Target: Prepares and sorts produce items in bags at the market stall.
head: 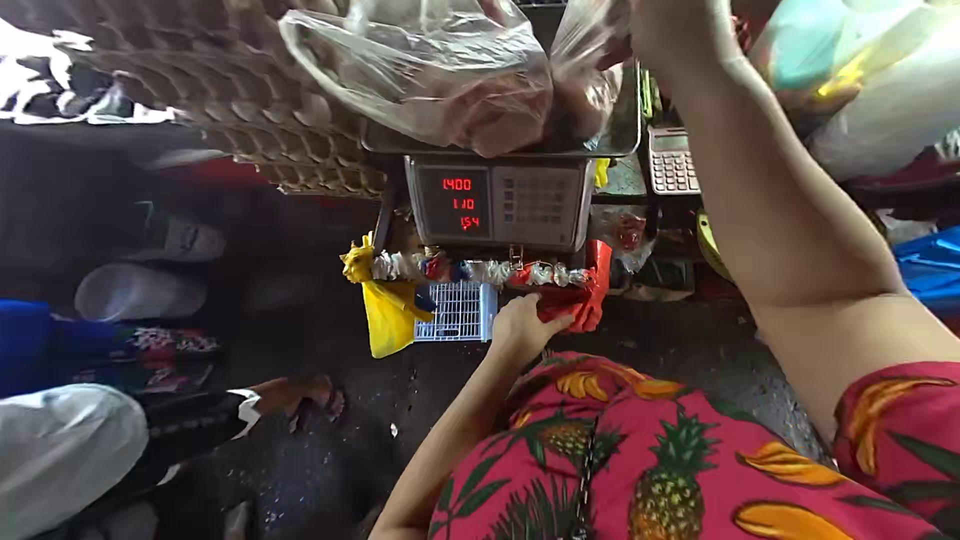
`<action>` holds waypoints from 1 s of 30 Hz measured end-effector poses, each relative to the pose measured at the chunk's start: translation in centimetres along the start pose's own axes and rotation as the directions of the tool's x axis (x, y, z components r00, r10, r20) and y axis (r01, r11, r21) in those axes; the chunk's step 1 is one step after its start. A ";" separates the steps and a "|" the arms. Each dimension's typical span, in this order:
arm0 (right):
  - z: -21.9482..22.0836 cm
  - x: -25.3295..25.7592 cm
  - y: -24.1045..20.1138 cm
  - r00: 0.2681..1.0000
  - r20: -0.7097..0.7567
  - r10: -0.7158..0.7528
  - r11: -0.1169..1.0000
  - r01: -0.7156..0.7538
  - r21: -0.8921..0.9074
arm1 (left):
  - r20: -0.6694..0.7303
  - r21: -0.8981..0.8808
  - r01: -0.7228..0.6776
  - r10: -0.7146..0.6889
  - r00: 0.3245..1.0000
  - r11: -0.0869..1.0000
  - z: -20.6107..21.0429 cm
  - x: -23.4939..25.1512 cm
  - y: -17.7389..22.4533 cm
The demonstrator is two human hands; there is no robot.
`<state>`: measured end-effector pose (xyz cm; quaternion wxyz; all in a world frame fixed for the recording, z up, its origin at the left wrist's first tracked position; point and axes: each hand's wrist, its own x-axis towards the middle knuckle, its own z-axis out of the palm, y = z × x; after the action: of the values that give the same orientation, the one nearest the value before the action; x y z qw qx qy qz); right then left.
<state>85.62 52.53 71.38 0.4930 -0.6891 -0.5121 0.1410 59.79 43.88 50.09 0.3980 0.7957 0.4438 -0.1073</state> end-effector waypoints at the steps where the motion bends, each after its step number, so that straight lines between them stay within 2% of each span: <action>1: 0.2 0.1 1.3 0.999 0.007 0.034 0.999 -0.034 -0.026 | 0.022 0.050 0.015 -0.016 1.000 0.999 0.6 0.7 0.3; 2: 0.3 -0.2 2.5 0.999 0.003 0.048 0.998 -0.048 -0.033 | 0.025 0.083 0.015 -0.017 1.000 0.996 1.1 1.1 0.6; 4: -0.2 -2.6 3.6 0.999 -0.042 -0.034 0.999 0.032 -0.030 | -0.001 0.125 -0.015 0.015 1.000 0.992 1.8 1.4 0.8; 7: -0.9 -10.6 5.3 0.965 -0.187 -0.184 0.982 0.172 -0.079 | 0.026 0.205 -0.107 0.104 0.994 0.973 2.1 1.2 0.7; 8: -0.4 -13.9 6.9 0.968 -0.206 -0.144 0.988 0.129 -0.084 | 0.044 0.241 -0.143 0.136 0.990 0.960 2.1 1.0 0.7; 9: 0.7 -17.3 9.3 0.981 -0.195 -0.017 0.998 0.006 -0.057 | 0.068 0.266 -0.165 0.153 0.986 0.950 2.0 0.8 0.8; 10: 2.2 -20.3 12.4 0.974 -0.151 0.169 0.985 -0.173 -0.016 | 0.104 0.267 -0.161 0.137 0.985 0.950 1.9 0.7 1.1; 11: 3.6 -22.7 15.4 0.926 -0.059 0.373 0.928 -0.371 0.034 | 0.149 0.256 -0.149 0.114 0.982 0.955 1.8 0.6 1.3; 12: 4.9 -24.6 17.8 0.848 0.054 0.528 0.843 -0.531 0.088 | 0.173 0.232 -0.145 0.106 0.979 0.962 1.8 0.6 1.2; 13: 6.2 -26.0 19.5 0.766 0.158 0.623 0.750 -0.642 0.159 | 0.172 0.199 -0.148 0.114 0.978 0.969 1.8 0.6 1.0; 15: 8.0 -27.4 20.7 0.685 0.287 0.669 0.611 -0.728 0.312 | 0.120 0.137 -0.143 0.127 0.985 0.980 2.1 0.5 0.8; 17: 8.7 -27.9 21.1 0.689 0.327 0.647 0.542 -0.717 0.439 | 0.064 0.102 -0.111 0.105 0.992 0.989 2.4 0.4 1.3; 20: 9.1 -28.8 21.5 0.705 0.309 0.638 0.503 -0.686 0.525 | 0.014 0.138 -0.065 0.063 0.998 0.988 2.8 0.4 2.6; 24: 8.3 -29.9 21.0 0.728 0.245 0.640 0.576 -0.666 0.475 | 0.010 0.229 -0.050 0.049 0.999 0.972 2.9 0.8 3.4; 30: 4.1 -31.9 20.0 0.805 0.246 0.540 0.803 -0.580 0.135 | 0.100 0.194 -0.102 0.084 0.991 0.976 3.0 0.9 2.6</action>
<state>80.21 28.03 43.03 0.4441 -0.7382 -0.3134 0.3995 62.88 41.51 49.02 0.3409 0.8457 0.3744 -0.1687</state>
